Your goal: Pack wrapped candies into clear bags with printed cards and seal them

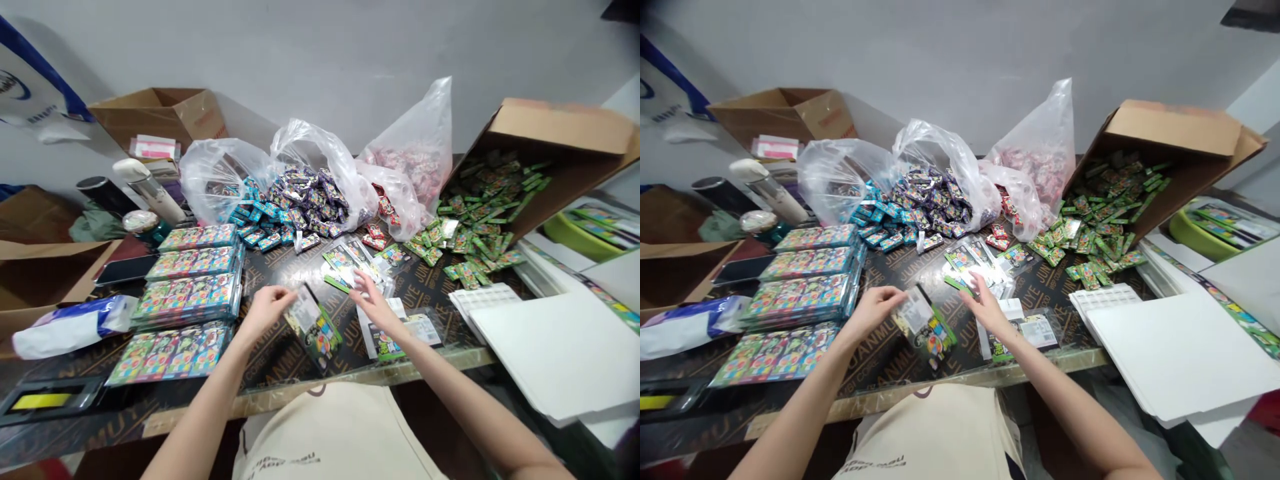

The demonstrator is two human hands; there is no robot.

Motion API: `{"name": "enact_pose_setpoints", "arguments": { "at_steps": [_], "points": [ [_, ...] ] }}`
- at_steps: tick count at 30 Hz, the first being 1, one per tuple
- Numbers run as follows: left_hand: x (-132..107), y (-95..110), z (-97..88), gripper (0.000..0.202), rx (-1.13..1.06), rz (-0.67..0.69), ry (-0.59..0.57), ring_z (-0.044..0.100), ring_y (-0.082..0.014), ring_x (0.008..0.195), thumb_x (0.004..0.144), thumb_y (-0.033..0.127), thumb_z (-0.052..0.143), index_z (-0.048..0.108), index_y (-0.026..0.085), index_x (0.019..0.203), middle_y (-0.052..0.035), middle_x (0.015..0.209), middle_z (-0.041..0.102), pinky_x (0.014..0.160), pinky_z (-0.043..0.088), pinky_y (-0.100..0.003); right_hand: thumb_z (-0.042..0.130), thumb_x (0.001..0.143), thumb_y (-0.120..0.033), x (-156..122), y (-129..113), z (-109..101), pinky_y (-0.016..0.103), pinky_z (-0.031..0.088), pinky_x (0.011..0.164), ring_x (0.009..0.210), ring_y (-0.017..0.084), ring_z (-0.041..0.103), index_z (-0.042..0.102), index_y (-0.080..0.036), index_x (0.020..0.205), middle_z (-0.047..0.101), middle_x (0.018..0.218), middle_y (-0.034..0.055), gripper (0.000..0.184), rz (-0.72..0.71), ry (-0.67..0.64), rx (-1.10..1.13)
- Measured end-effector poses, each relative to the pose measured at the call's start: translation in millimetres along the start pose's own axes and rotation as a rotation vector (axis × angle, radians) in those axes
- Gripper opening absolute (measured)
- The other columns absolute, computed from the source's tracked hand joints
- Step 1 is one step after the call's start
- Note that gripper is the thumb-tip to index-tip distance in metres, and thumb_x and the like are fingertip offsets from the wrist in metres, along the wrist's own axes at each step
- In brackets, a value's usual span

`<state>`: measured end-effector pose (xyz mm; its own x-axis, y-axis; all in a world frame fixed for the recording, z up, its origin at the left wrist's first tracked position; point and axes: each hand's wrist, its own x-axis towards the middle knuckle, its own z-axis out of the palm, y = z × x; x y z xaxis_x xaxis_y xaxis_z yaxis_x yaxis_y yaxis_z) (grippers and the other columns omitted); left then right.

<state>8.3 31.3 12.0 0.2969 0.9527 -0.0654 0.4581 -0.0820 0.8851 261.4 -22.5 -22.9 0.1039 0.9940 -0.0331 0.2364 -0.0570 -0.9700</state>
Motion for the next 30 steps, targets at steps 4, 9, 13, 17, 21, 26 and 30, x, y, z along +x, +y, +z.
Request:
{"name": "enact_pose_setpoints", "arguments": {
  "at_steps": [4, 9, 13, 17, 21, 26, 30],
  "points": [
    [-9, -22, -11.4, 0.036, -0.543, -0.225, 0.288, 0.057, -0.0139, 0.056, 0.060, 0.044, 0.069, 0.064, 0.013, 0.077, -0.0012, 0.066, 0.065, 0.049, 0.043, -0.022, 0.064, 0.070, -0.044, -30, 25, 13, 0.040, 0.047, 0.082, 0.100, 0.022, 0.058, 0.033, -0.027, 0.128, 0.057, 0.111, 0.0100, 0.068, 0.229, 0.000, 0.298],
    [-45, -24, 33.2, 0.031, -0.875, -0.311, 0.073, 0.064, -0.0163, 0.068, 0.063, 0.035, 0.071, 0.061, 0.013, 0.083, -0.0051, 0.079, 0.068, 0.063, 0.051, -0.029, 0.067, 0.069, -0.039, -21, 9, 21, 0.037, 0.052, 0.072, 0.075, 0.018, 0.064, 0.037, -0.027, 0.122, 0.065, 0.083, 0.0003, 0.062, 0.176, 0.145, 0.633],
    [-63, -31, 59.4, 0.040, -0.772, -0.361, -0.126, 0.064, -0.0200, 0.083, 0.065, 0.029, 0.071, 0.057, 0.013, 0.099, -0.0084, 0.089, 0.068, 0.077, 0.051, -0.034, 0.068, 0.068, -0.033, -6, -11, 8, 0.031, 0.051, 0.064, 0.070, 0.016, 0.062, 0.046, -0.024, 0.114, 0.063, 0.077, -0.0005, 0.051, 0.047, 0.142, 0.519],
    [-50, -23, 52.4, 0.051, -0.499, -0.071, 0.163, 0.057, -0.0196, 0.103, 0.067, 0.028, 0.069, 0.050, 0.019, 0.113, -0.0086, 0.110, 0.061, 0.088, 0.045, -0.034, 0.063, 0.073, -0.025, -16, -24, 18, 0.026, 0.047, 0.064, 0.070, 0.014, 0.059, 0.048, -0.026, 0.114, 0.061, 0.078, -0.0004, 0.044, -0.095, -0.121, 0.253],
    [-35, 3, 36.8, 0.024, -0.225, 0.187, 0.154, 0.061, -0.0171, 0.088, 0.075, 0.028, 0.062, 0.064, 0.020, 0.097, -0.0059, 0.096, 0.066, 0.081, 0.048, -0.030, 0.057, 0.078, -0.029, -26, -29, 39, 0.027, 0.046, 0.065, 0.074, 0.015, 0.058, 0.057, -0.024, 0.102, 0.062, 0.090, 0.0025, 0.025, -0.154, -0.141, 0.136],
    [-33, 18, 32.7, 0.014, -0.103, 0.239, 0.144, 0.063, -0.0155, 0.071, 0.075, 0.027, 0.063, 0.069, 0.017, 0.083, -0.0046, 0.079, 0.069, 0.065, 0.049, -0.025, 0.058, 0.078, -0.034, -18, -31, 43, 0.026, 0.046, 0.062, 0.065, 0.015, 0.057, 0.065, -0.019, 0.081, 0.064, 0.073, 0.0026, 0.017, -0.156, -0.002, 0.141],
    [-33, 15, 32.8, 0.010, -0.049, 0.340, 0.159, 0.064, -0.0156, 0.073, 0.075, 0.023, 0.062, 0.068, 0.017, 0.081, -0.0044, 0.079, 0.069, 0.068, 0.050, -0.026, 0.057, 0.079, -0.034, -19, -33, 39, 0.026, 0.047, 0.059, 0.064, 0.015, 0.059, 0.066, -0.018, 0.080, 0.066, 0.072, 0.0026, 0.018, -0.232, 0.002, 0.045]
  ]
}}
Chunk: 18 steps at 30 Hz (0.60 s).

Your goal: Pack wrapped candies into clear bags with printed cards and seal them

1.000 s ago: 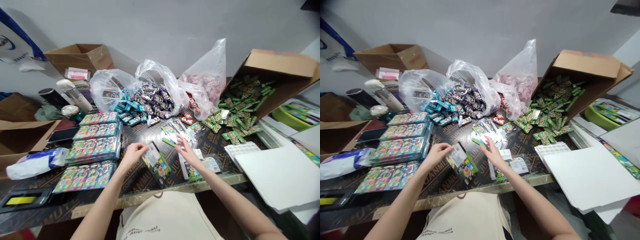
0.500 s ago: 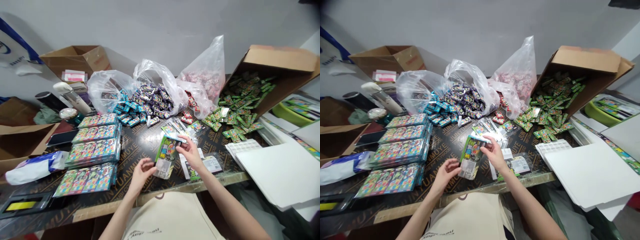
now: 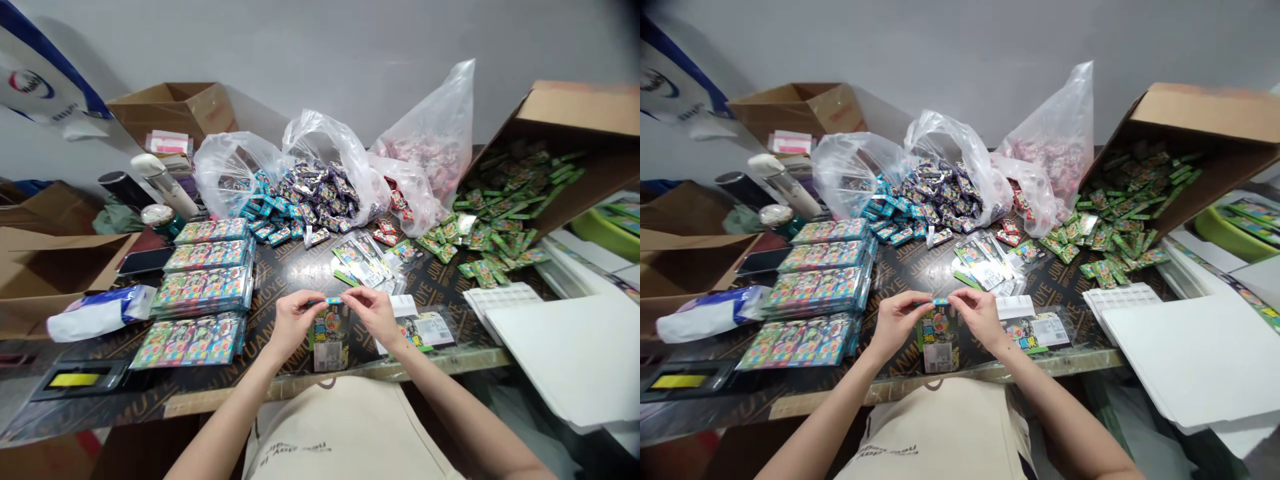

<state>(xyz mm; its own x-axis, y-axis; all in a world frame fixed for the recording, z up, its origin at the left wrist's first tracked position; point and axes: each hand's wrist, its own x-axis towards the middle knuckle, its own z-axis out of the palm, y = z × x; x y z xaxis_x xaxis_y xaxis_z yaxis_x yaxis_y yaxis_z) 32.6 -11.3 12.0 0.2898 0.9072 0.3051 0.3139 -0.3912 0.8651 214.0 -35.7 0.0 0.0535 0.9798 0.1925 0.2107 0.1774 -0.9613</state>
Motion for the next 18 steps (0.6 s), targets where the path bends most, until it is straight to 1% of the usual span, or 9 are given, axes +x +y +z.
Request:
{"name": "enact_pose_setpoints", "arguments": {
  "at_steps": [2, 5, 7, 9, 11, 12, 14, 16, 18],
  "points": [
    [-1, -3, -1.4, 0.007, 0.046, 0.128, -0.026, 0.063, -0.0154, 0.075, 0.076, 0.019, 0.062, 0.067, 0.017, 0.080, -0.0047, 0.080, 0.069, 0.071, 0.049, -0.026, 0.054, 0.082, -0.033, -4, -2, -3, 0.029, 0.049, 0.067, 0.072, 0.017, 0.061, 0.067, -0.019, 0.084, 0.067, 0.079, 0.0039, 0.018, -0.106, -0.042, -0.075],
    [-4, -8, -5.2, 0.008, 0.140, 0.302, -0.074, 0.062, -0.0148, 0.079, 0.077, 0.014, 0.060, 0.064, 0.017, 0.082, -0.0059, 0.087, 0.067, 0.072, 0.049, -0.026, 0.047, 0.086, -0.031, -6, -1, -13, 0.034, 0.045, 0.086, 0.095, 0.018, 0.059, 0.065, -0.021, 0.098, 0.066, 0.101, 0.0058, 0.023, -0.270, -0.204, -0.157],
    [-5, -9, -8.2, 0.010, 0.183, 0.351, -0.100, 0.061, -0.0148, 0.082, 0.077, 0.012, 0.058, 0.062, 0.016, 0.085, -0.0067, 0.091, 0.066, 0.074, 0.048, -0.026, 0.047, 0.086, -0.030, -2, 7, -27, 0.035, 0.040, 0.094, 0.107, 0.019, 0.053, 0.060, -0.022, 0.109, 0.059, 0.115, 0.0063, 0.027, -0.285, -0.242, -0.248],
    [-5, -9, -10.5, 0.013, 0.203, 0.345, -0.137, 0.060, -0.0147, 0.084, 0.079, 0.011, 0.055, 0.061, 0.016, 0.088, -0.0062, 0.089, 0.064, 0.075, 0.048, -0.026, 0.051, 0.084, -0.028, 6, 26, -48, 0.035, 0.038, 0.094, 0.108, 0.020, 0.050, 0.056, -0.021, 0.113, 0.056, 0.116, 0.0079, 0.031, -0.185, -0.121, -0.442],
    [-4, -7, -11.5, 0.021, 0.244, 0.302, -0.210, 0.058, -0.0141, 0.080, 0.081, 0.010, 0.050, 0.061, 0.018, 0.097, -0.0046, 0.086, 0.060, 0.072, 0.047, -0.026, 0.055, 0.080, -0.024, 14, 50, -73, 0.034, 0.038, 0.090, 0.101, 0.020, 0.052, 0.060, -0.019, 0.105, 0.057, 0.105, 0.0089, 0.026, -0.005, 0.025, -0.687],
    [-4, -6, -11.3, 0.027, 0.279, 0.281, -0.251, 0.057, -0.0139, 0.079, 0.082, 0.009, 0.047, 0.060, 0.020, 0.104, -0.0041, 0.086, 0.057, 0.070, 0.047, -0.026, 0.056, 0.078, -0.022, 18, 63, -85, 0.034, 0.039, 0.087, 0.097, 0.020, 0.052, 0.063, -0.018, 0.097, 0.058, 0.098, 0.0085, 0.021, 0.090, 0.024, -0.793],
    [-2, -5, -10.3, 0.041, 0.350, 0.257, -0.311, 0.054, -0.0138, 0.078, 0.081, 0.006, 0.042, 0.055, 0.025, 0.115, -0.0038, 0.088, 0.052, 0.070, 0.046, -0.026, 0.059, 0.074, -0.020, 22, 85, -104, 0.033, 0.038, 0.082, 0.090, 0.021, 0.053, 0.066, -0.016, 0.080, 0.059, 0.086, 0.0079, 0.010, 0.182, -0.012, -0.873],
    [-2, -4, -9.0, 0.050, 0.387, 0.251, -0.338, 0.052, -0.0139, 0.079, 0.079, 0.002, 0.040, 0.052, 0.030, 0.119, -0.0036, 0.090, 0.048, 0.070, 0.045, -0.026, 0.062, 0.072, -0.021, 22, 101, -113, 0.031, 0.038, 0.077, 0.083, 0.020, 0.054, 0.066, -0.016, 0.069, 0.060, 0.077, 0.0066, 0.007, 0.205, -0.058, -0.872],
    [-1, -5, -7.9, 0.053, 0.389, 0.239, -0.343, 0.051, -0.0138, 0.079, 0.078, 0.000, 0.039, 0.053, 0.032, 0.119, -0.0032, 0.090, 0.046, 0.070, 0.044, -0.025, 0.063, 0.070, -0.022, 21, 111, -115, 0.028, 0.038, 0.071, 0.074, 0.018, 0.054, 0.066, -0.016, 0.065, 0.060, 0.070, 0.0044, 0.008, 0.216, -0.099, -0.855]
  ]
}}
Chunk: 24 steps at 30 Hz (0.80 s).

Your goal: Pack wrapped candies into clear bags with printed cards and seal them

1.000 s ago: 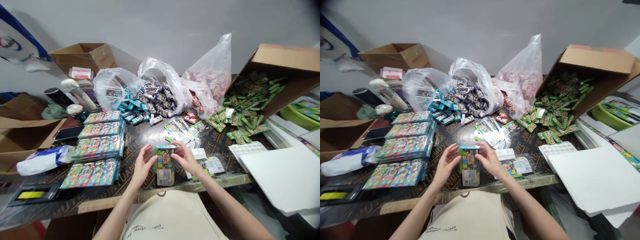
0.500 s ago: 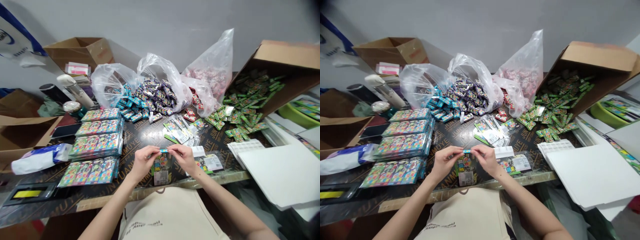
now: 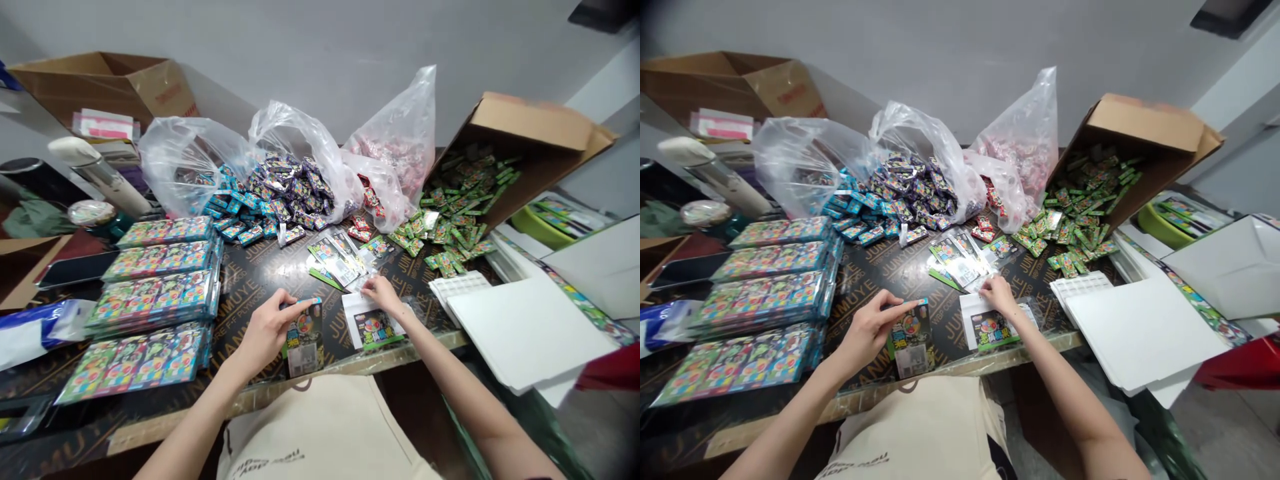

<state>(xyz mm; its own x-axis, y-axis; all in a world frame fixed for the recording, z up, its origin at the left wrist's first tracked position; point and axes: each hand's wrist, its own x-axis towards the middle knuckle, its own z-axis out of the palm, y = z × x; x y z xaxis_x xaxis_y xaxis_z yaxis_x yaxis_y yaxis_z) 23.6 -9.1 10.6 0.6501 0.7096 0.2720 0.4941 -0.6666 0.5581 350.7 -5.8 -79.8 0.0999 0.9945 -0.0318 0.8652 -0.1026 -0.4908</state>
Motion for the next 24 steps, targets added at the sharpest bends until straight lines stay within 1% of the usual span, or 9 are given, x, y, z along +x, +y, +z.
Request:
{"name": "enact_pose_setpoints", "arguments": {
  "at_steps": [2, 4, 9, 12, 14, 17, 20, 22, 24],
  "points": [
    [0, 0, 0.7, 0.055, -0.010, -0.009, 0.002, 0.050, -0.0136, 0.078, 0.077, -0.001, 0.039, 0.053, 0.032, 0.119, -0.0029, 0.089, 0.046, 0.069, 0.044, -0.025, 0.065, 0.068, -0.021, 0, 1, 5, 0.025, 0.038, 0.066, 0.068, 0.015, 0.054, 0.064, -0.016, 0.062, 0.060, 0.065, 0.0025, 0.008, -0.013, -0.028, 0.022],
    [-1, -1, 1.2, 0.055, -0.020, -0.014, 0.007, 0.050, -0.0138, 0.079, 0.076, -0.001, 0.039, 0.053, 0.032, 0.119, -0.0029, 0.089, 0.046, 0.070, 0.044, -0.026, 0.065, 0.066, -0.019, 0, 1, 9, 0.024, 0.037, 0.064, 0.067, 0.015, 0.053, 0.063, -0.016, 0.061, 0.060, 0.064, 0.0016, 0.006, -0.031, -0.037, 0.046],
    [-2, -1, 3.2, 0.053, -0.039, -0.028, 0.034, 0.051, -0.0138, 0.081, 0.078, 0.000, 0.040, 0.053, 0.032, 0.119, -0.0032, 0.090, 0.046, 0.071, 0.044, -0.026, 0.063, 0.066, -0.014, -5, 1, 14, 0.025, 0.037, 0.069, 0.073, 0.015, 0.052, 0.060, -0.017, 0.063, 0.059, 0.071, 0.0019, 0.005, -0.100, -0.017, 0.109],
    [-1, -2, 5.1, 0.047, -0.071, -0.034, 0.077, 0.052, -0.0140, 0.081, 0.080, 0.004, 0.041, 0.056, 0.031, 0.116, -0.0036, 0.089, 0.049, 0.071, 0.045, -0.026, 0.060, 0.069, -0.015, -11, -1, 15, 0.026, 0.037, 0.070, 0.074, 0.016, 0.051, 0.058, -0.017, 0.065, 0.058, 0.072, 0.0022, 0.005, -0.115, -0.006, 0.144],
    [0, -2, 5.9, 0.038, -0.128, -0.039, 0.134, 0.055, -0.0142, 0.081, 0.082, 0.007, 0.044, 0.061, 0.027, 0.109, -0.0040, 0.088, 0.053, 0.070, 0.045, -0.026, 0.057, 0.071, -0.016, -14, -2, 13, 0.026, 0.037, 0.069, 0.072, 0.015, 0.051, 0.057, -0.018, 0.067, 0.058, 0.071, 0.0019, 0.005, -0.106, -0.010, 0.168],
    [3, -1, 5.7, 0.020, -0.254, -0.081, 0.250, 0.059, -0.0150, 0.080, 0.079, 0.013, 0.053, 0.067, 0.021, 0.091, -0.0040, 0.084, 0.062, 0.071, 0.047, -0.027, 0.053, 0.073, -0.019, -15, -1, 8, 0.025, 0.036, 0.064, 0.065, 0.014, 0.050, 0.054, -0.018, 0.069, 0.057, 0.068, 0.0003, 0.005, -0.088, -0.047, 0.218],
    [5, 3, 3.9, 0.005, -0.336, -0.157, 0.343, 0.062, -0.0165, 0.078, 0.073, 0.014, 0.061, 0.065, 0.017, 0.075, -0.0040, 0.080, 0.066, 0.073, 0.049, -0.029, 0.052, 0.073, -0.023, -11, 1, -1, 0.023, 0.036, 0.060, 0.060, 0.013, 0.049, 0.051, -0.018, 0.067, 0.056, 0.062, -0.0013, 0.009, -0.077, -0.101, 0.285],
    [6, 5, 2.7, 0.003, -0.353, -0.192, 0.353, 0.063, -0.0172, 0.077, 0.071, 0.014, 0.062, 0.063, 0.016, 0.071, -0.0043, 0.077, 0.066, 0.073, 0.049, -0.030, 0.052, 0.073, -0.027, -7, -5, -10, 0.024, 0.037, 0.059, 0.058, 0.013, 0.049, 0.049, -0.018, 0.065, 0.055, 0.061, -0.0012, 0.012, -0.071, -0.119, 0.332],
    [7, 5, 2.4, 0.003, -0.356, -0.221, 0.335, 0.062, -0.0170, 0.076, 0.070, 0.013, 0.062, 0.063, 0.016, 0.070, -0.0043, 0.076, 0.065, 0.072, 0.048, -0.030, 0.051, 0.073, -0.031, -3, -23, -23, 0.024, 0.038, 0.060, 0.063, 0.014, 0.051, 0.047, -0.018, 0.065, 0.057, 0.066, 0.0006, 0.016, -0.078, -0.112, 0.384]
  ]
}}
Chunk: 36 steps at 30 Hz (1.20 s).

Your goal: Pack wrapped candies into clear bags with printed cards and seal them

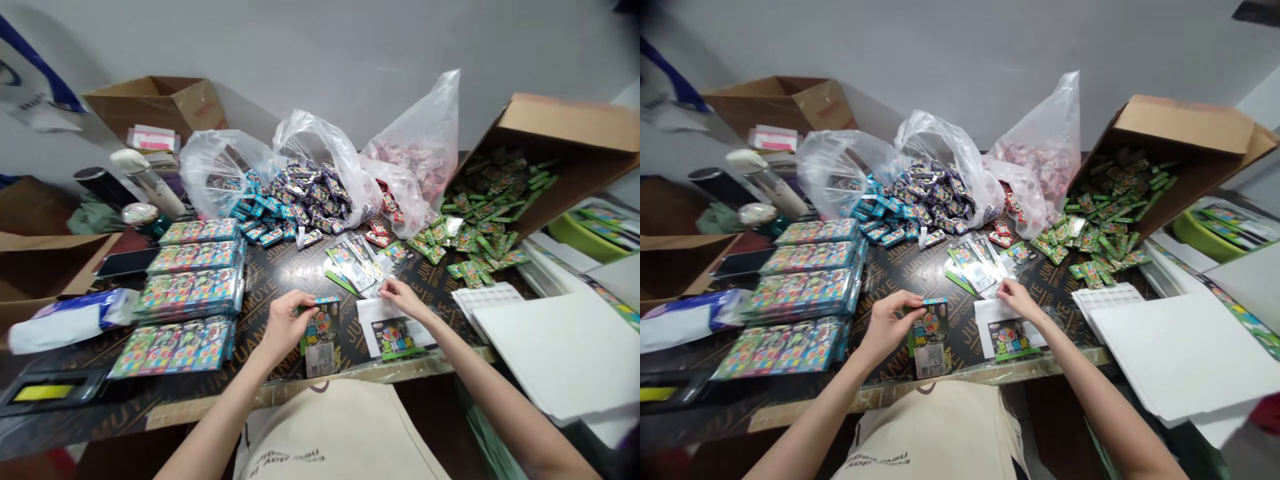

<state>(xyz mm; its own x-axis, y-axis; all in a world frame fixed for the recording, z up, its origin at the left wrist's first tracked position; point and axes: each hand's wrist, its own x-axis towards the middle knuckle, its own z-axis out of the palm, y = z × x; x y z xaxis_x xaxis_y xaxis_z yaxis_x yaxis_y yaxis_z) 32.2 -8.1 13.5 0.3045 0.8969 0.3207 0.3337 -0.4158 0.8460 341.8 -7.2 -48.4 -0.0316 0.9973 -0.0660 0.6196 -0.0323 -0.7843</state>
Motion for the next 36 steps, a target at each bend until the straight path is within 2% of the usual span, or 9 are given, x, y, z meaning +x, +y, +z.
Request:
{"name": "enact_pose_setpoints", "arguments": {
  "at_steps": [3, 7, 11, 19, 24, 27, 31, 34, 36],
  "points": [
    [1, -4, 1.1, 0.003, -0.034, -0.082, -0.001, 0.061, -0.0164, 0.076, 0.070, 0.013, 0.061, 0.062, 0.016, 0.071, -0.0041, 0.078, 0.064, 0.069, 0.048, -0.029, 0.051, 0.076, -0.036, 5, -54, -3, 0.026, 0.039, 0.070, 0.085, 0.018, 0.055, 0.047, -0.018, 0.069, 0.060, 0.087, 0.0047, 0.020, -0.047, -0.039, 0.198],
    [-1, -8, 2.3, 0.004, -0.136, -0.173, 0.020, 0.061, -0.0165, 0.074, 0.068, 0.016, 0.063, 0.061, 0.015, 0.071, -0.0046, 0.078, 0.065, 0.066, 0.048, -0.028, 0.058, 0.074, -0.039, 10, -129, 12, 0.026, 0.037, 0.081, 0.101, 0.019, 0.051, 0.051, -0.017, 0.071, 0.058, 0.104, 0.0054, 0.023, -0.125, -0.328, 0.421],
    [-4, -4, 1.8, 0.007, -0.121, -0.139, 0.007, 0.061, -0.0168, 0.077, 0.068, 0.011, 0.058, 0.062, 0.015, 0.073, -0.0049, 0.080, 0.065, 0.069, 0.047, -0.028, 0.062, 0.072, -0.039, 22, -155, 36, 0.024, 0.038, 0.075, 0.088, 0.015, 0.053, 0.054, -0.016, 0.068, 0.059, 0.090, 0.0024, 0.025, -0.184, -0.568, 0.416],
    [-5, 2, 5.6, 0.013, -0.023, -0.134, 0.087, 0.059, -0.0149, 0.069, 0.069, 0.027, 0.065, 0.061, 0.015, 0.068, -0.0030, 0.073, 0.064, 0.066, 0.044, -0.027, 0.064, 0.070, -0.040, 35, -140, 56, 0.020, 0.036, 0.058, 0.060, 0.009, 0.049, 0.052, -0.015, 0.066, 0.055, 0.065, -0.0025, 0.028, -0.147, -0.621, 0.454],
    [-17, -6, 19.8, 0.023, -0.157, -0.260, 0.139, 0.061, -0.0155, 0.074, 0.068, 0.028, 0.067, 0.060, 0.016, 0.087, -0.0027, 0.081, 0.066, 0.068, 0.047, -0.027, 0.056, 0.075, -0.034, 36, -128, 71, 0.019, 0.036, 0.050, 0.050, 0.009, 0.050, 0.050, -0.018, 0.088, 0.054, 0.055, -0.0054, 0.021, -0.118, -0.377, 0.365],
    [-37, -1, 18.3, 0.026, -0.321, -0.333, 0.075, 0.064, -0.0179, 0.080, 0.075, 0.027, 0.061, 0.058, 0.015, 0.098, -0.0050, 0.089, 0.068, 0.071, 0.051, -0.028, 0.048, 0.081, -0.034, 51, -103, 68, 0.028, 0.044, 0.066, 0.075, 0.017, 0.059, 0.047, -0.019, 0.106, 0.064, 0.080, 0.0043, 0.029, -0.167, -0.118, 0.066],
    [-71, 28, -23.1, 0.026, 0.001, -0.068, 0.085, 0.063, -0.0205, 0.090, 0.081, 0.017, 0.052, 0.060, 0.021, 0.105, -0.0043, 0.099, 0.068, 0.080, 0.051, -0.033, 0.057, 0.073, -0.048, 75, -53, 60, 0.045, 0.034, 0.088, 0.115, 0.034, 0.041, 0.044, -0.015, 0.120, 0.047, 0.123, 0.0200, 0.059, -0.071, 0.161, -0.565],
    [-91, 47, -65.3, 0.047, 0.377, 0.253, 0.135, 0.056, -0.0243, 0.106, 0.078, 0.009, 0.052, 0.051, 0.028, 0.121, -0.0043, 0.113, 0.062, 0.092, 0.046, -0.043, 0.048, 0.077, -0.055, 85, -24, 71, 0.049, 0.033, 0.086, 0.114, 0.038, 0.040, 0.038, -0.009, 0.126, 0.045, 0.121, 0.0262, 0.068, 0.030, 0.120, -0.835],
    [-102, 43, -87.8, 0.053, 0.580, 0.301, 0.195, 0.054, -0.0250, 0.110, 0.076, 0.006, 0.053, 0.047, 0.028, 0.125, -0.0048, 0.115, 0.061, 0.093, 0.045, -0.045, 0.043, 0.081, -0.052, 88, -16, 83, 0.046, 0.034, 0.085, 0.112, 0.038, 0.041, 0.037, -0.005, 0.126, 0.046, 0.118, 0.0281, 0.065, -0.039, 0.101, -0.937]
  ]
}}
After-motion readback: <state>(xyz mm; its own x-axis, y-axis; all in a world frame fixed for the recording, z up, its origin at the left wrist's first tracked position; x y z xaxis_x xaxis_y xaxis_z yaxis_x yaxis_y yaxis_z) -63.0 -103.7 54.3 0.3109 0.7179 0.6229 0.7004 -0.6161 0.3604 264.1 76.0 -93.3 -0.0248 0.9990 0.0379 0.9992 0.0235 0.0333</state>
